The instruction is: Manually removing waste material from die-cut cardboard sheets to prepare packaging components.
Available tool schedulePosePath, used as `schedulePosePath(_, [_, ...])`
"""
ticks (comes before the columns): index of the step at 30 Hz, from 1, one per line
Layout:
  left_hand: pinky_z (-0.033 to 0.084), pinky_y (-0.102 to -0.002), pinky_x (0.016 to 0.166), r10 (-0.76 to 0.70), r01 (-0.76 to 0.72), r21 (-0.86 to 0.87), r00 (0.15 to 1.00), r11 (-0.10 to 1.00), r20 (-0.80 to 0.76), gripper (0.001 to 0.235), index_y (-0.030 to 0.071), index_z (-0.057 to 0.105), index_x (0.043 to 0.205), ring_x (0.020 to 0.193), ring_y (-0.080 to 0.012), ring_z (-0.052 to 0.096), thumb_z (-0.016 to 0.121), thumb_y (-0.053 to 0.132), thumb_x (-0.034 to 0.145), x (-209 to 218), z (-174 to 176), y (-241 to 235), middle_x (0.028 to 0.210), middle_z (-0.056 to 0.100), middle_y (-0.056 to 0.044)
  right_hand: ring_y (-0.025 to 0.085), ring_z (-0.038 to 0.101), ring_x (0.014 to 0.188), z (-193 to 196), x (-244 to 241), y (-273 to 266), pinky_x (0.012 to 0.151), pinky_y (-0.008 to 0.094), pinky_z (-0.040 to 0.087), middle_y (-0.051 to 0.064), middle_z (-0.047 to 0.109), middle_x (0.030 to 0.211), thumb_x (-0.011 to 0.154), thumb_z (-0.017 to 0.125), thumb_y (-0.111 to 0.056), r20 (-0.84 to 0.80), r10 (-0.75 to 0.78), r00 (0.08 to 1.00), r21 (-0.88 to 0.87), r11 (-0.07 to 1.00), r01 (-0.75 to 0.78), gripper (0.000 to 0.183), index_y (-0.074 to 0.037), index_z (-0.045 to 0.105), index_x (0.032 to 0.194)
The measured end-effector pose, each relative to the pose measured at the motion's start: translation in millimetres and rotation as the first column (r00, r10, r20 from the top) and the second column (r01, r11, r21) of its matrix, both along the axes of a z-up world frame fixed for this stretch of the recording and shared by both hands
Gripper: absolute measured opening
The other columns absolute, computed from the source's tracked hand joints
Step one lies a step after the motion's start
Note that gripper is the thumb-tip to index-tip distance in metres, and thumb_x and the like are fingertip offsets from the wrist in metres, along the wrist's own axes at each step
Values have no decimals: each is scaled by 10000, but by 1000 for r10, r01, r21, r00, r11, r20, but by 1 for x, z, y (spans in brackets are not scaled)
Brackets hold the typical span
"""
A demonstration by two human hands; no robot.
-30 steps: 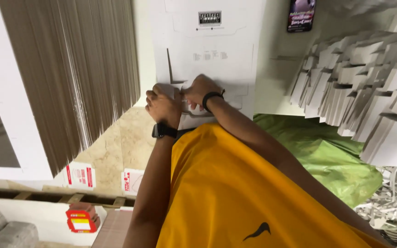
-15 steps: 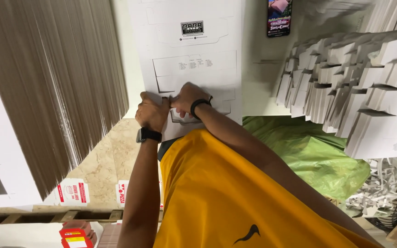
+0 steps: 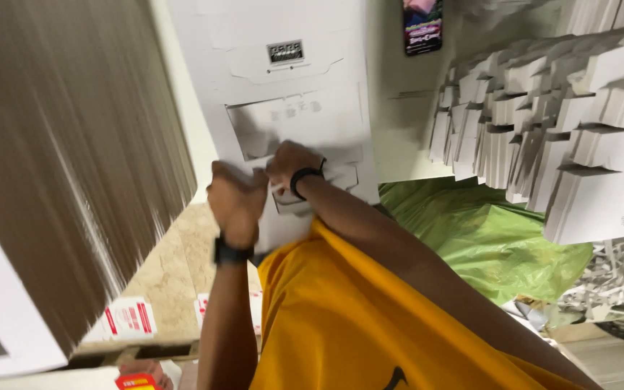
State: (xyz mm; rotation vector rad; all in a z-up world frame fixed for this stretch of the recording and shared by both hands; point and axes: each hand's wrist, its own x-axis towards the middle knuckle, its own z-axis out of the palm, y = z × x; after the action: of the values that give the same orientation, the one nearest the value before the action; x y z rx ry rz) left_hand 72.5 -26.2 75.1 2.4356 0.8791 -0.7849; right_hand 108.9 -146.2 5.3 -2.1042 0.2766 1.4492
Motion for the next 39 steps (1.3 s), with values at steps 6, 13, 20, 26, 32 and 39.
schedulePosePath(6, [561, -559, 922, 10, -2, 89, 996, 996, -89, 735, 97, 438, 1393, 1043, -475, 704, 753, 455, 834, -7, 15, -2, 1051, 721, -268, 176, 697, 466, 35, 8, -4, 573, 314, 557, 64, 750, 650, 910, 621, -354, -37, 53, 998, 99, 994, -49, 308, -82, 749, 844])
schedulePosePath(13, [601, -584, 787, -60, 39, 155, 990, 987, 131, 574, 110, 546, 1162, 1035, -410, 688, 733, 513, 798, -34, -73, 18, 1090, 637, -150, 155, 663, 424, 22, 9, -2, 531, 299, 538, 38, 711, 564, 757, 712, -592, -20, -29, 999, 138, 990, 32, 483, -118, 760, 677])
schedulePosePath(20, [589, -581, 825, 0, -56, 237, 973, 970, 232, 561, 46, 489, 1182, 1044, -456, 647, 750, 363, 799, -53, -105, 9, 1098, 529, -174, 157, 683, 465, 17, -2, -3, 537, 269, 541, 12, 710, 568, 749, 692, -472, -10, 0, 1000, 146, 989, 1, 336, -154, 755, 660])
schedulePosePath(26, [590, -578, 820, 84, -133, 141, 948, 981, 306, 611, 42, 417, 1180, 949, -506, 679, 795, 277, 762, -55, -125, 16, 1079, 524, -199, 142, 675, 460, 21, -2, -2, 545, 255, 539, -8, 722, 584, 764, 690, -449, -10, 36, 999, 124, 992, -35, 301, -165, 774, 711])
schedulePosePath(32, [588, -585, 801, 7, -12, 70, 997, 997, 81, 577, 87, 388, 1134, 872, -485, 729, 741, 391, 795, -42, -117, 29, 952, 651, -186, 136, 666, 455, 37, 4, 2, 544, 252, 533, -9, 720, 585, 781, 698, -524, -42, 1, 999, 98, 995, 3, 382, -153, 770, 726])
schedulePosePath(39, [593, -566, 814, -59, 58, 142, 998, 988, 3, 548, 120, 385, 1147, 893, -466, 740, 756, 379, 838, -18, -75, 9, 933, 710, -200, 139, 679, 458, 45, 5, 6, 580, 268, 544, -33, 708, 561, 810, 678, -439, -25, -12, 1000, 48, 999, 13, 312, -154, 759, 712])
